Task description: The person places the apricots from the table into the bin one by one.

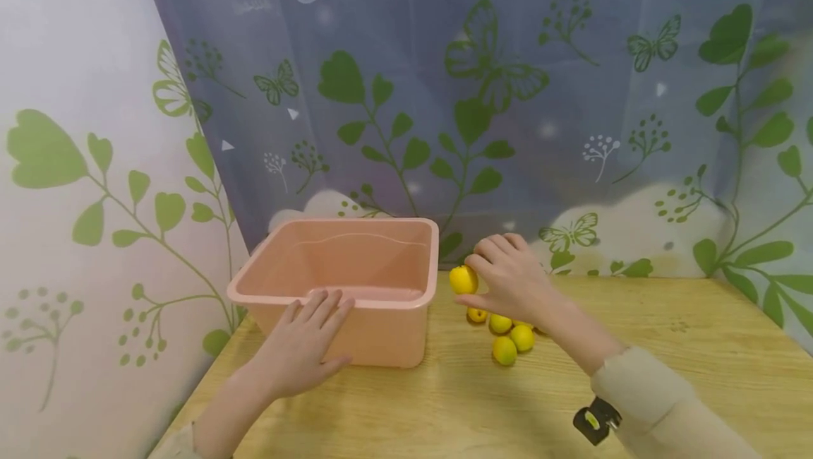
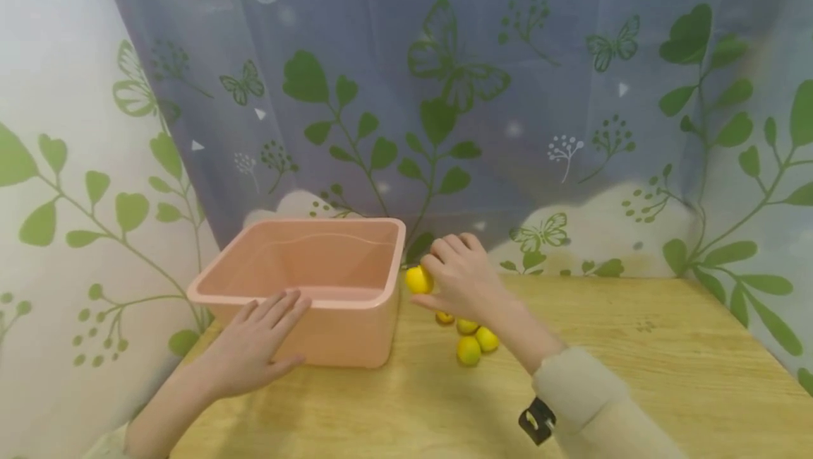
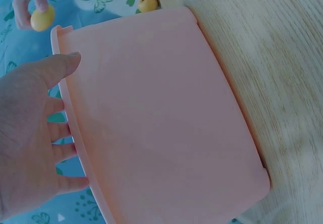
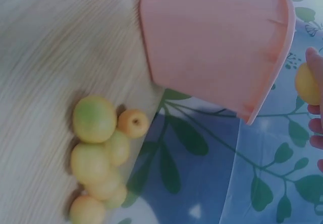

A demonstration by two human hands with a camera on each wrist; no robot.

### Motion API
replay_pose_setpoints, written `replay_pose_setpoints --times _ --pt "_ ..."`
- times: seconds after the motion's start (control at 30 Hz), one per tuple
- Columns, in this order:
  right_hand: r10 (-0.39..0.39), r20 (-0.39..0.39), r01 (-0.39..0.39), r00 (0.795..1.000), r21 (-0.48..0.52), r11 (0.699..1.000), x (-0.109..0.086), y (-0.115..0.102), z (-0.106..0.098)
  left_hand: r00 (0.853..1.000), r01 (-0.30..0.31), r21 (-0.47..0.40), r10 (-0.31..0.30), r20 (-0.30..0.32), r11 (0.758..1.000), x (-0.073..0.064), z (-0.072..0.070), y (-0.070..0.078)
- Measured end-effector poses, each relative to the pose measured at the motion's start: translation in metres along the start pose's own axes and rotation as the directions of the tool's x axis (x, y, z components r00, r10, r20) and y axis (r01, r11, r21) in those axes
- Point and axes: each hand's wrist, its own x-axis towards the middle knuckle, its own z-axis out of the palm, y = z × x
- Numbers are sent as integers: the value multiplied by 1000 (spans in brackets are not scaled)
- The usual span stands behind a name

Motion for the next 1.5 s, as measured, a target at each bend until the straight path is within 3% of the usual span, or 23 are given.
replay_pose_setpoints --times 0.43,0.67,0.83,1.07,1.3,1.5 --pt "92 44 -89 995 -73 993 45 -19 22 1000 -1 19 2 -24 1000 1 2 -1" --pt "217 141 -204 966 -97 974 64 -38 34 1000 0 18 0 -26 1000 -1 1 0" --pt "255 190 -235 948 -121 964 71 -49 40 1000 0 24 1 -29 1000 -1 1 1" --pt "269 196 -249 943 -121 961 65 -51 38 1000 3 20 -2 -27 1000 -1 2 0" --pt "323 263 -295 909 -139 945 47 -44 26 1000 3 19 -2 -30 1000 0 2 1" --pt "312 246 -304 918 -73 950 20 -37 19 1000 11 8 -11 -21 1000 0 2 2"
